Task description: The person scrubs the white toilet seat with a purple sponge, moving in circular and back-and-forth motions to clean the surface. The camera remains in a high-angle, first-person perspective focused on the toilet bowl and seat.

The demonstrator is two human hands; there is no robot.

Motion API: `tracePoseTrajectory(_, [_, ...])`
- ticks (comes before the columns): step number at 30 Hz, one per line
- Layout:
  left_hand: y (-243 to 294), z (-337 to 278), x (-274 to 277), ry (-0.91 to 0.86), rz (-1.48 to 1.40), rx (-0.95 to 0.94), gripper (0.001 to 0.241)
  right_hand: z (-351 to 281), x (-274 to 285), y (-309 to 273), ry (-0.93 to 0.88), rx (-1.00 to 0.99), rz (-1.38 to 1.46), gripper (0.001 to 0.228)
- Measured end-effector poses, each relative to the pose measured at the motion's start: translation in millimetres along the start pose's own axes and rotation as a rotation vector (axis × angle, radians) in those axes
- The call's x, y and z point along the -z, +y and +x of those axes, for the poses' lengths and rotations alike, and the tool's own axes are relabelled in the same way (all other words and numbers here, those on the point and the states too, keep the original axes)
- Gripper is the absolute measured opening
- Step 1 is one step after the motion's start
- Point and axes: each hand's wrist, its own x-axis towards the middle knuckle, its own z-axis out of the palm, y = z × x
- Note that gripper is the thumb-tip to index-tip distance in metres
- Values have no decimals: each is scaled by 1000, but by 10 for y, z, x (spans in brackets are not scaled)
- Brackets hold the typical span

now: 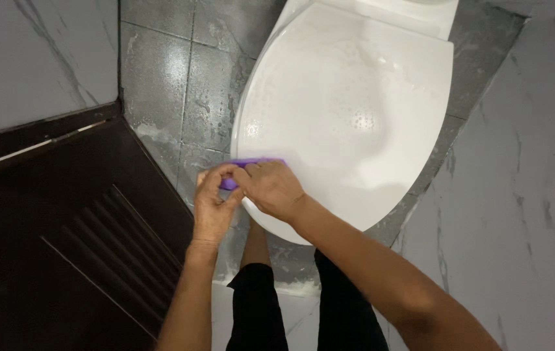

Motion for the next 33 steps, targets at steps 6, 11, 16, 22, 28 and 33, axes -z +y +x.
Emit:
tracePoseTrajectory(6, [-471, -597, -150, -86, -5, 58, 44, -374, 241, -445, 45, -29, -112, 32])
tracePoseTrajectory(11, [-227, -1251, -667, -98, 140, 25, 36, -1248, 352, -654, -205, -59, 76, 17])
tracePoseTrajectory(16, [-189, -1007, -891, -223, 101, -46, 40, -1396, 391, -324, -128, -36, 92, 9])
tracePoseTrajectory(22, [203, -148, -518, -134, 91, -173, 46, -630, 419, 55, 63, -96, 6, 29])
tracePoseTrajectory(28, [-13, -564, -662, -148, 120, -205, 42, -1002, 293, -243, 116, -101, -15, 28])
tracePoseTrajectory(33, [29, -1117, -1264, -189, 155, -179, 47, -2090, 279, -351, 57, -138, -24, 17])
